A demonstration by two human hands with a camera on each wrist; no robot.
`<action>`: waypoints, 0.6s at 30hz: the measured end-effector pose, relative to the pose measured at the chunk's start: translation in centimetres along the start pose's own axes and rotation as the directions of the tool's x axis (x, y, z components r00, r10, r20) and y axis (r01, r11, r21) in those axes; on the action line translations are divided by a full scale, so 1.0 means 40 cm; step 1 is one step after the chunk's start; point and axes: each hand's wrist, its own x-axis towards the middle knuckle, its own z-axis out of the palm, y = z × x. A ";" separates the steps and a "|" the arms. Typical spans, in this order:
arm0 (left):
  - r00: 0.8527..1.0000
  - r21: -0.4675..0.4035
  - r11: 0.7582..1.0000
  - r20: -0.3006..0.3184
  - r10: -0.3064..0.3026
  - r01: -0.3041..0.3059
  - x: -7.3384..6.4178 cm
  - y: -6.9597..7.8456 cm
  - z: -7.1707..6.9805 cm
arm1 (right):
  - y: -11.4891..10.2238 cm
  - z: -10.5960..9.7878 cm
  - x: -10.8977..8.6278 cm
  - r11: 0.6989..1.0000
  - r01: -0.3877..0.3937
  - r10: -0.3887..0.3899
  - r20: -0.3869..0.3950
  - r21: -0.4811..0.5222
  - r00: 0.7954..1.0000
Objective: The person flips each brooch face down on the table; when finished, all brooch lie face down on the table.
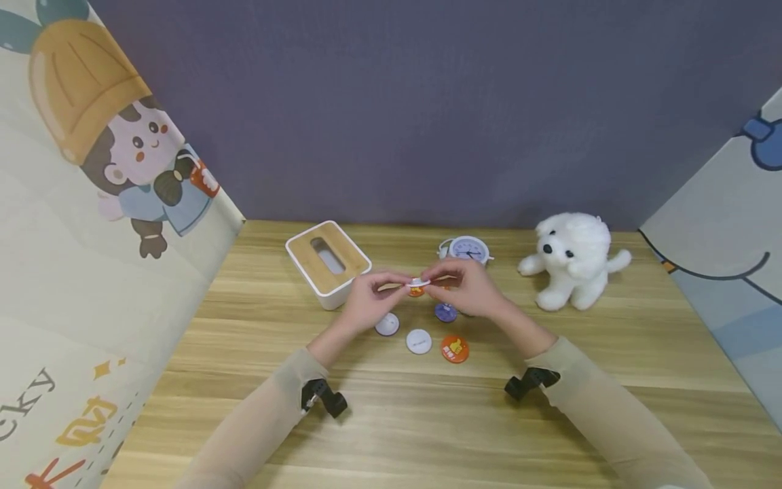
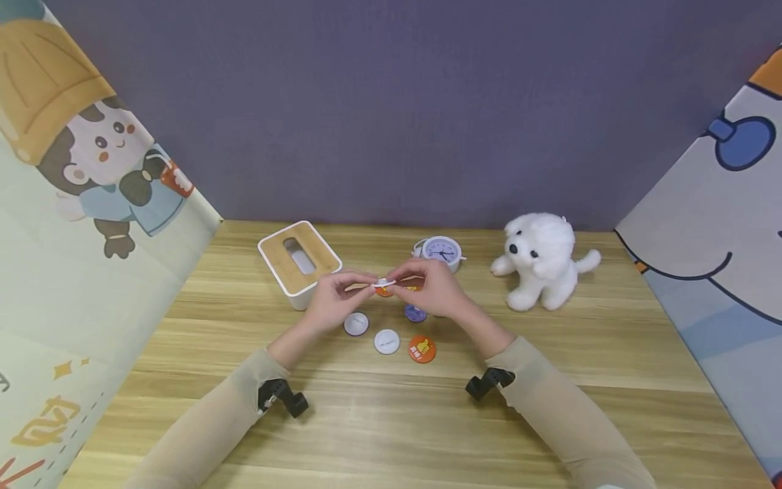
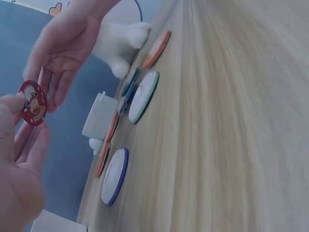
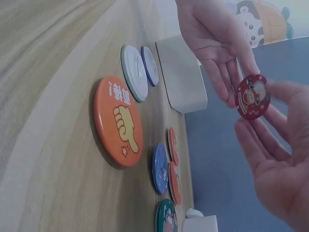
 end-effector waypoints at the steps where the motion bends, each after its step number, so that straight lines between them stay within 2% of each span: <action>1: 1.000 -0.008 1.000 0.008 0.011 -0.011 -0.002 0.000 -0.002 | 0.001 -0.001 0.000 1.000 0.005 -0.005 0.012 0.000 1.000; 4: 0.999 -0.003 0.999 0.034 0.035 -0.035 -0.006 -0.003 -0.009 | 0.004 -0.003 0.000 1.000 0.017 -0.016 0.039 -0.014 0.999; 8: 0.995 0.041 0.997 0.079 0.059 -0.062 -0.013 -0.012 -0.016 | 0.003 -0.002 -0.005 0.994 0.054 -0.049 0.054 -0.095 0.997; 13: 0.989 0.093 0.990 0.114 0.091 -0.102 -0.016 -0.019 -0.021 | 0.004 0.004 -0.010 0.967 0.110 -0.095 0.075 -0.232 0.993; 18: 0.989 0.148 0.984 0.131 0.075 -0.094 -0.013 -0.024 -0.019 | 0.010 0.008 -0.008 0.937 0.151 -0.128 0.092 -0.315 0.988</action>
